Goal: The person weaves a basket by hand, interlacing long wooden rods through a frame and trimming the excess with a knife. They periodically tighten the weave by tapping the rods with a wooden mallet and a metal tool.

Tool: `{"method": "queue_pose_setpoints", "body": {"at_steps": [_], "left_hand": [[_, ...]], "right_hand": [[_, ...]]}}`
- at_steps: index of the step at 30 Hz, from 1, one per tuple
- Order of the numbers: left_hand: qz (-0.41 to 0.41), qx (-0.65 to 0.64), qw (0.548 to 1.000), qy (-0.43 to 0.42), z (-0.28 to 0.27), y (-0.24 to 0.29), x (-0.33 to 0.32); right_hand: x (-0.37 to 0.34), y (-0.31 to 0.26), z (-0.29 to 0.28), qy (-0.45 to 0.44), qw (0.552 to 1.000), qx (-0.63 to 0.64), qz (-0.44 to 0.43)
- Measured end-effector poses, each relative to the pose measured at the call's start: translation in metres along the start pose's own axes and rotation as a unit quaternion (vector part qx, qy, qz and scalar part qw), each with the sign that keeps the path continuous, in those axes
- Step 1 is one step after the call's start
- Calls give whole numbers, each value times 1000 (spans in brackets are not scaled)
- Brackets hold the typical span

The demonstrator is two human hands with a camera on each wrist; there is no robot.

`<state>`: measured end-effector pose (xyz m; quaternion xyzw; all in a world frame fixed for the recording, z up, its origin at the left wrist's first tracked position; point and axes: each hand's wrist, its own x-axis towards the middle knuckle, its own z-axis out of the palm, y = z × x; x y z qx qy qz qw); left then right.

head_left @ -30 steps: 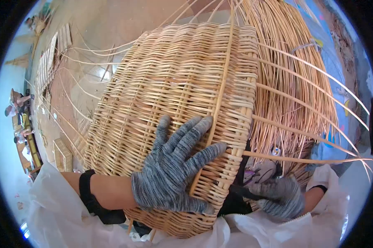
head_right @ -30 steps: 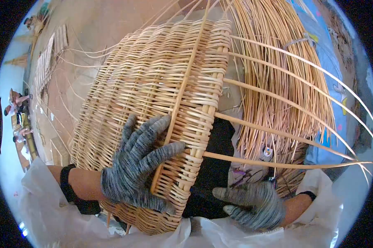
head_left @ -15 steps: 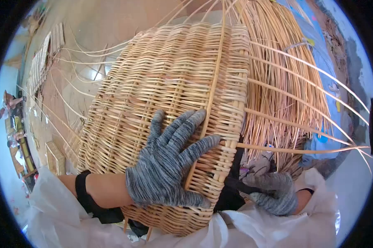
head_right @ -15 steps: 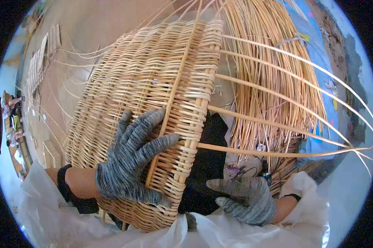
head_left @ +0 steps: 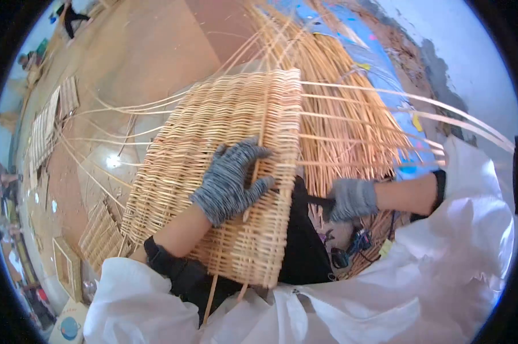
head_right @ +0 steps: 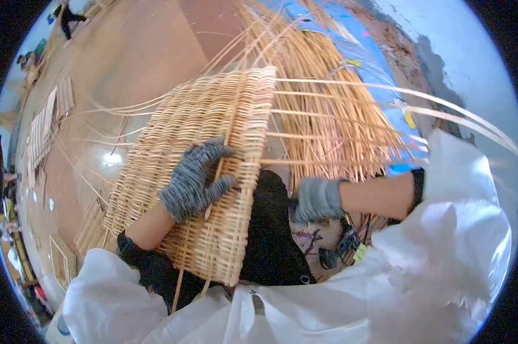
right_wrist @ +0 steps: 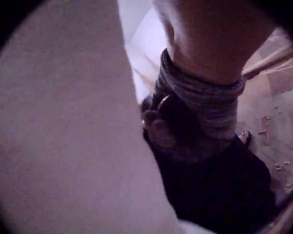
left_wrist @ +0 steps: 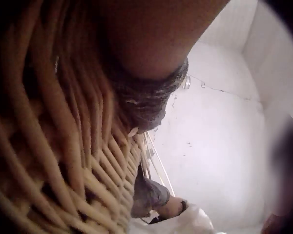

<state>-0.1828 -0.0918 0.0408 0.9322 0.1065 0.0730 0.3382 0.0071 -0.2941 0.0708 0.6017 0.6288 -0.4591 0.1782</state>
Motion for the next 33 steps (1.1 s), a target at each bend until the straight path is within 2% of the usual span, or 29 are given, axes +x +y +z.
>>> {"method": "queue_pose_setpoints", "body": {"at_steps": [1,3,6,9,10,12,13,14,16,17,18,19,20,21,22,24,25,28,29,30,31,32,33], "left_hand": [[-5,10,1000,6,1,2,1],[2,35,999,38,3,7,-2],[22,56,996,67,13,-2,-1],[-8,29,1000,6,2,8,-1],[-20,29,999,-9,-4,8,-2],[-11,-60,998,-12,4,-14,5],[-7,-105,994,-12,3,-21,3],[-5,-151,988,-13,-1,-26,-1],[-43,-343,937,51,-6,-34,-9],[-59,-435,895,79,-8,-37,-13],[-74,-520,844,104,-3,-36,-8],[-124,-562,802,159,-6,-29,-6],[-167,-577,783,164,-6,-31,-3],[-208,-590,762,169,-7,-35,0],[-250,-603,737,174,-8,-38,2],[-276,-585,743,170,-5,-39,4],[-297,-569,747,176,-4,-39,7],[-329,-531,763,165,-7,-41,12],[-324,-537,764,154,-9,-46,11],[-321,-541,764,141,-9,-47,9],[-344,-536,752,171,-10,-37,10],[-318,-555,748,176,-10,-37,6],[-288,-573,745,181,-13,-37,4]], "right_hand": [[-6,-14,-6,37,982,72,168],[-2,-5,13,149,981,15,121],[-1,-14,23,230,953,-25,194],[-7,-25,26,285,932,-41,218],[-2,-19,31,272,933,-56,231],[9,-3,33,252,928,-91,259],[-4,-23,23,254,923,-37,287],[-12,-35,20,301,918,-33,255],[-35,-43,17,390,902,-26,186],[-48,-45,9,429,886,59,163],[-52,-23,9,476,863,0,166],[-54,-7,9,516,837,-54,173],[-54,8,9,552,807,-104,181],[-53,14,4,497,822,-151,234],[-51,17,4,455,848,-104,250],[-48,17,7,361,890,-8,278],[-44,14,11,340,896,-29,285],[-49,18,31,383,879,-137,248],[-42,41,47,465,855,-139,182],[-42,44,47,455,869,-93,170],[-43,50,43,443,881,-45,157],[-43,55,39,431,891,4,141],[-45,57,32,392,909,-4,142]]}}
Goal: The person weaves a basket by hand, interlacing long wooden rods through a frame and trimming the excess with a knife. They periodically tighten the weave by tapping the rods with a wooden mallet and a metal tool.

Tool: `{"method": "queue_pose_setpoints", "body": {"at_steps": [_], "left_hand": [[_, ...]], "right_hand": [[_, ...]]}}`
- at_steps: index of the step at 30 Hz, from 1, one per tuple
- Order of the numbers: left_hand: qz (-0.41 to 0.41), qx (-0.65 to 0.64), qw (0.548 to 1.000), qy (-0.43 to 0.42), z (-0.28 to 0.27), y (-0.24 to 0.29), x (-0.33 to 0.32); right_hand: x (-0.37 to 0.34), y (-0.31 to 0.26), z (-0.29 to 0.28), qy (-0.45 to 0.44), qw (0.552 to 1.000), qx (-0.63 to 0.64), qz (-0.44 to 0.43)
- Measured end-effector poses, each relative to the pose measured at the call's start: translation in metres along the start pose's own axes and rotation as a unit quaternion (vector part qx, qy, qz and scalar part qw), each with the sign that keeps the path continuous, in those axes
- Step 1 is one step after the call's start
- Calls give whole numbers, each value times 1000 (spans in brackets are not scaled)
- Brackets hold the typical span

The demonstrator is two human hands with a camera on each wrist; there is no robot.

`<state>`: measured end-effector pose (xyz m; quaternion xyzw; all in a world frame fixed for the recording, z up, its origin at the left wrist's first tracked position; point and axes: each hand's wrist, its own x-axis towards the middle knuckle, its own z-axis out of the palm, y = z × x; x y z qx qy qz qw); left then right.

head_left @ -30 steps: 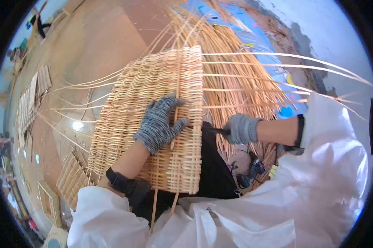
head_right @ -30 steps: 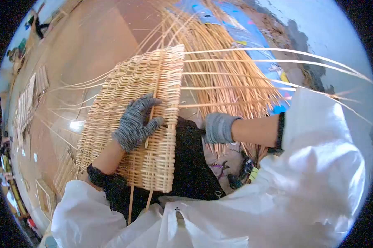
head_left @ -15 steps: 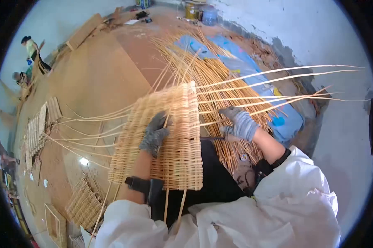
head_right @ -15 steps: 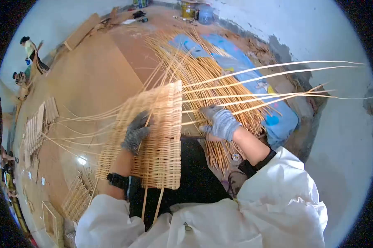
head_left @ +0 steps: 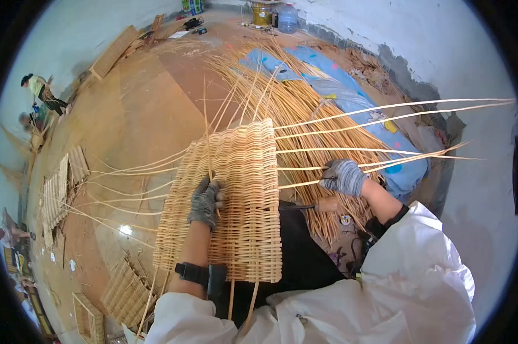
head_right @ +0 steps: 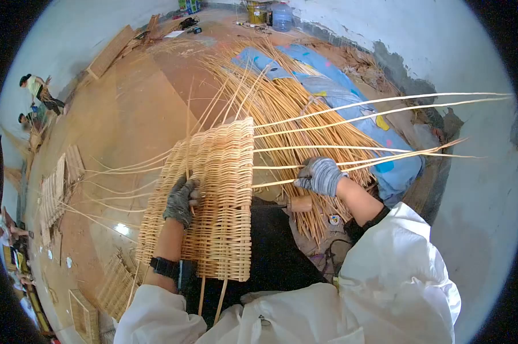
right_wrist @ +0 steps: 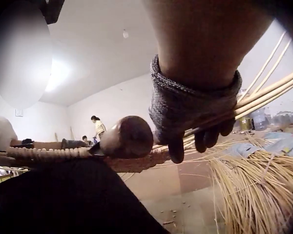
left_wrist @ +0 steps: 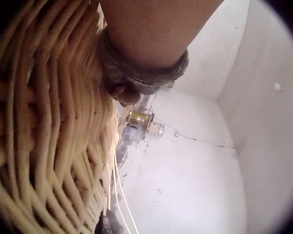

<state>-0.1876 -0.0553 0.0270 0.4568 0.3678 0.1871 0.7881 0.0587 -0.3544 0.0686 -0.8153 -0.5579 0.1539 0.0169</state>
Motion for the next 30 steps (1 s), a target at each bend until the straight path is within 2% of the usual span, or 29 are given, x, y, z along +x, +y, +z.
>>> {"method": "queue_pose_setpoints", "body": {"at_steps": [1,2,4,5,6,7,8,11,12,15,17,18,21,22,25,26,30], "left_hand": [[24,-23,999,-19,-1,5,-2],[70,-1,995,-73,-5,8,-11],[179,168,953,-177,11,23,-33],[226,248,915,-225,20,24,-45],[254,332,866,-273,29,22,-55],[281,411,807,-318,40,19,-63],[268,421,793,-348,49,14,-70],[255,402,788,-391,50,17,-74],[268,533,714,-366,55,35,-81],[299,434,760,-381,26,20,-43],[246,556,738,-293,23,32,-36],[218,610,721,-245,23,34,-34],[442,604,619,-236,32,11,-29],[384,646,606,-261,32,3,-20],[333,705,575,-249,31,-3,-21],[316,699,588,-255,30,-4,-20],[327,695,589,-250,31,-4,-23]], "right_hand": [[0,-1,0,79,996,13,-29],[-1,-3,2,157,986,26,-57],[-5,-25,-9,316,939,82,-110],[-13,-48,-21,275,917,267,-111],[-23,-71,-32,222,862,443,-108],[-32,-87,-38,161,775,603,-100],[-37,-94,-38,171,753,631,-80],[-63,-103,-19,177,725,665,-36],[-76,-104,-15,193,739,641,-79],[-116,-106,10,255,694,671,61],[-139,-85,30,309,644,690,115],[-151,-62,49,321,672,660,98],[-162,-56,65,360,611,696,110],[-162,-55,65,355,620,687,132],[-154,-56,62,339,615,702,115],[-153,-50,64,342,624,693,112],[-150,-36,70,345,649,669,114]]}}
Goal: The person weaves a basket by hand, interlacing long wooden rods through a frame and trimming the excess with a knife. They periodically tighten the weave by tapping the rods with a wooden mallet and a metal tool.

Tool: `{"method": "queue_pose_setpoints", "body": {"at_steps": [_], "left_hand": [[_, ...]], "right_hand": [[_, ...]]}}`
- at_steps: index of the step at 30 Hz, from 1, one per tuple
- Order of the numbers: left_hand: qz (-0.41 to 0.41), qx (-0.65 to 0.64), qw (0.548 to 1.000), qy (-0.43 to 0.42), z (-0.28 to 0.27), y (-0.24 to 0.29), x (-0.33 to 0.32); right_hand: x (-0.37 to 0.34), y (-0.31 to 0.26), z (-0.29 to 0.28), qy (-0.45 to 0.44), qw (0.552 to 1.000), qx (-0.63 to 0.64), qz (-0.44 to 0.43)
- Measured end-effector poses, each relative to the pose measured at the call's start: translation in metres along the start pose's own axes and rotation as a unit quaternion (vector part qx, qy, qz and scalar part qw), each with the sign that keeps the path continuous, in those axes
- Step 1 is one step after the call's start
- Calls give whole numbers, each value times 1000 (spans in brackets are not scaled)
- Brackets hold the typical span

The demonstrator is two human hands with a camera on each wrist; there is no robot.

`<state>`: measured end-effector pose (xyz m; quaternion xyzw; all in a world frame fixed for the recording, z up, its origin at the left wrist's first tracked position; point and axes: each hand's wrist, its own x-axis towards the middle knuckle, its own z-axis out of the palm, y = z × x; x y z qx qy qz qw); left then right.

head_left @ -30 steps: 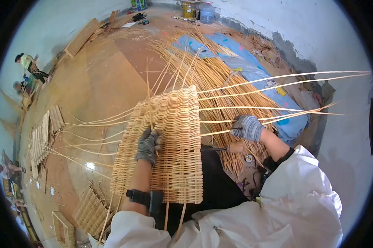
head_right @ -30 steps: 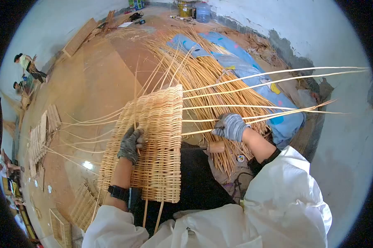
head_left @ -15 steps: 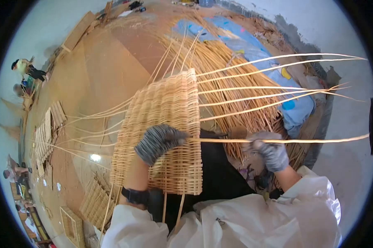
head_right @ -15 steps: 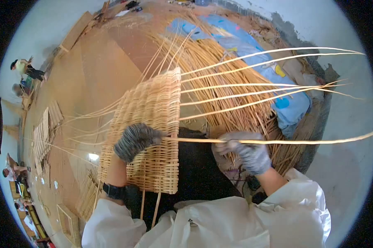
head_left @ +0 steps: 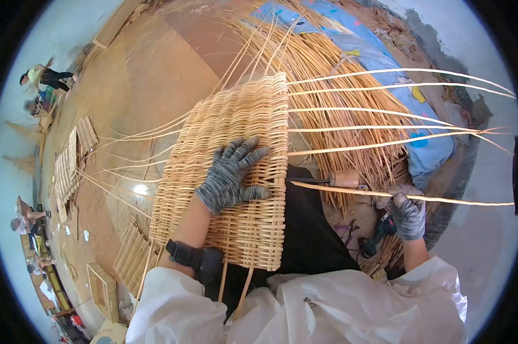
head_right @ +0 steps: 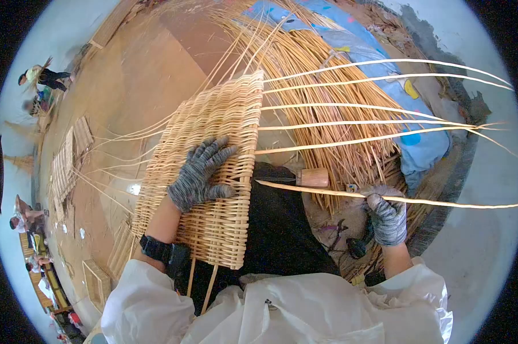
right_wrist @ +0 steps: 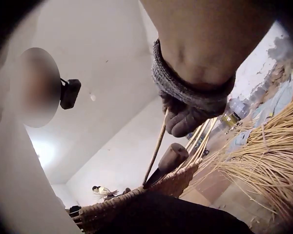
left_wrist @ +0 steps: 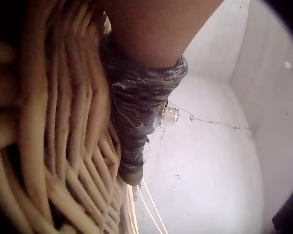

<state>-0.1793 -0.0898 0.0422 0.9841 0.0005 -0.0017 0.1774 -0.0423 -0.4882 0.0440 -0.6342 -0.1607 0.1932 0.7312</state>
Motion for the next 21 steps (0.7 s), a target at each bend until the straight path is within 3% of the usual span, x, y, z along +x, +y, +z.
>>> {"method": "queue_pose_setpoints", "body": {"at_steps": [2,5,7,9,10,14,17,18,21], "left_hand": [[0,-1,1000,-2,1,-1,1],[1,29,1000,-7,3,4,2],[6,24,1000,-5,3,4,2],[10,19,1000,1,2,4,1],[12,15,1000,6,1,4,1],[-2,-6,1000,8,-1,6,3],[-6,-24,1000,4,4,-3,6],[-9,-31,999,15,4,-1,7],[-19,-32,999,9,-2,4,10]], "right_hand": [[5,-1,8,1,1000,-27,-1],[8,6,25,80,995,-53,15],[30,-7,37,-13,994,-75,-78],[54,-11,43,-141,965,-120,-183],[61,-13,51,-199,959,-144,-143],[69,14,73,-215,965,-82,-128],[75,6,83,-252,946,-135,-155],[86,17,85,-281,930,-82,-224],[88,14,84,-298,926,-96,-212]]}}
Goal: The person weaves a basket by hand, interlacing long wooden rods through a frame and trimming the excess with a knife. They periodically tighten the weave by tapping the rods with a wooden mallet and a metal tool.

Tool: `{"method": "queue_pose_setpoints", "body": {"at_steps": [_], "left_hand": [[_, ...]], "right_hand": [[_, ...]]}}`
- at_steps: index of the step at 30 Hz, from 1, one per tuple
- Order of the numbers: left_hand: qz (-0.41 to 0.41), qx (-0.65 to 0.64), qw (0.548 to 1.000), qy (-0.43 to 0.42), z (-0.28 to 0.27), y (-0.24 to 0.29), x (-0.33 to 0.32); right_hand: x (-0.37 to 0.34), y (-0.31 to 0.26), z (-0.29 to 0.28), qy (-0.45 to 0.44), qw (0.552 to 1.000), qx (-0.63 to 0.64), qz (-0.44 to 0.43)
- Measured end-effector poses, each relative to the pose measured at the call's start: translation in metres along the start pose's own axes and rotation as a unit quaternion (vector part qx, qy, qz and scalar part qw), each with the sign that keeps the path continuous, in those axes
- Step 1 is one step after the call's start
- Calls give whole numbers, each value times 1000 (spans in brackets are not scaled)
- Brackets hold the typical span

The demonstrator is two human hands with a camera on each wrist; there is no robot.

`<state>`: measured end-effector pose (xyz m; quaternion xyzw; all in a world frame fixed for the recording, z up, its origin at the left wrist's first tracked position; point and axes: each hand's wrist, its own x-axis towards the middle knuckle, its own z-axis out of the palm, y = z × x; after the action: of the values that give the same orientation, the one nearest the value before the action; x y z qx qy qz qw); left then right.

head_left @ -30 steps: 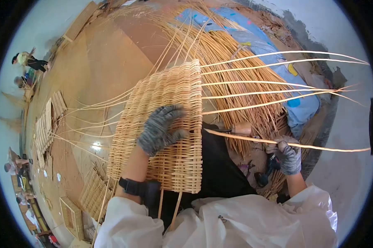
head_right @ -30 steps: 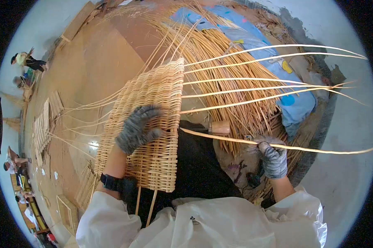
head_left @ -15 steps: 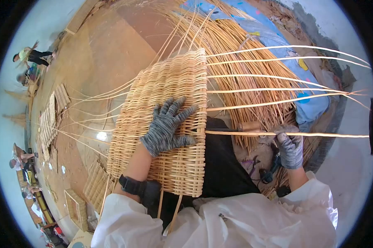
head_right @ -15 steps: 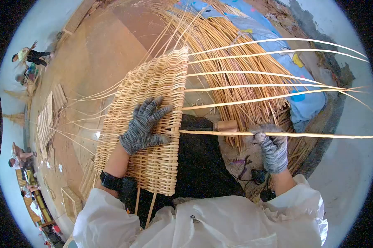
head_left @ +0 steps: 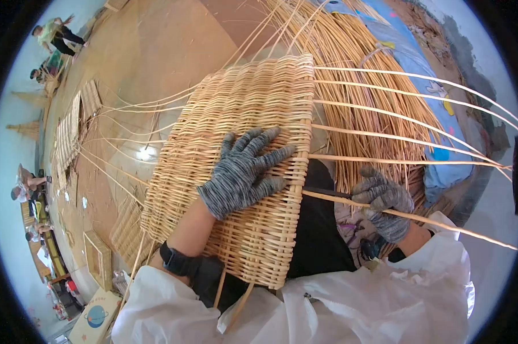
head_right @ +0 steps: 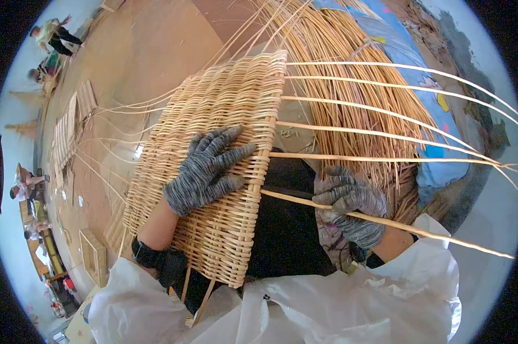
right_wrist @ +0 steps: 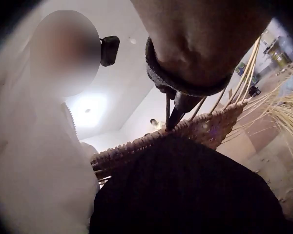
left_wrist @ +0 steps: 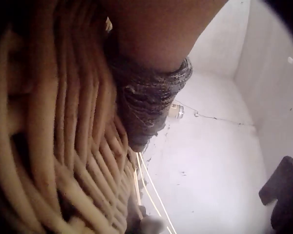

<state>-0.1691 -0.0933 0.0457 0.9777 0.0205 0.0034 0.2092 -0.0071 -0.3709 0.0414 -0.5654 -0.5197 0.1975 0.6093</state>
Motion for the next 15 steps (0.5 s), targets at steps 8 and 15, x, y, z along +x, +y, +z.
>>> {"method": "queue_pose_setpoints", "body": {"at_steps": [8,15], "left_hand": [[5,6,1000,-16,1,-2,1],[14,40,999,-2,3,0,-4]], "right_hand": [[1,-3,1,-10,997,-72,-5],[14,-31,11,1,992,-124,22]]}}
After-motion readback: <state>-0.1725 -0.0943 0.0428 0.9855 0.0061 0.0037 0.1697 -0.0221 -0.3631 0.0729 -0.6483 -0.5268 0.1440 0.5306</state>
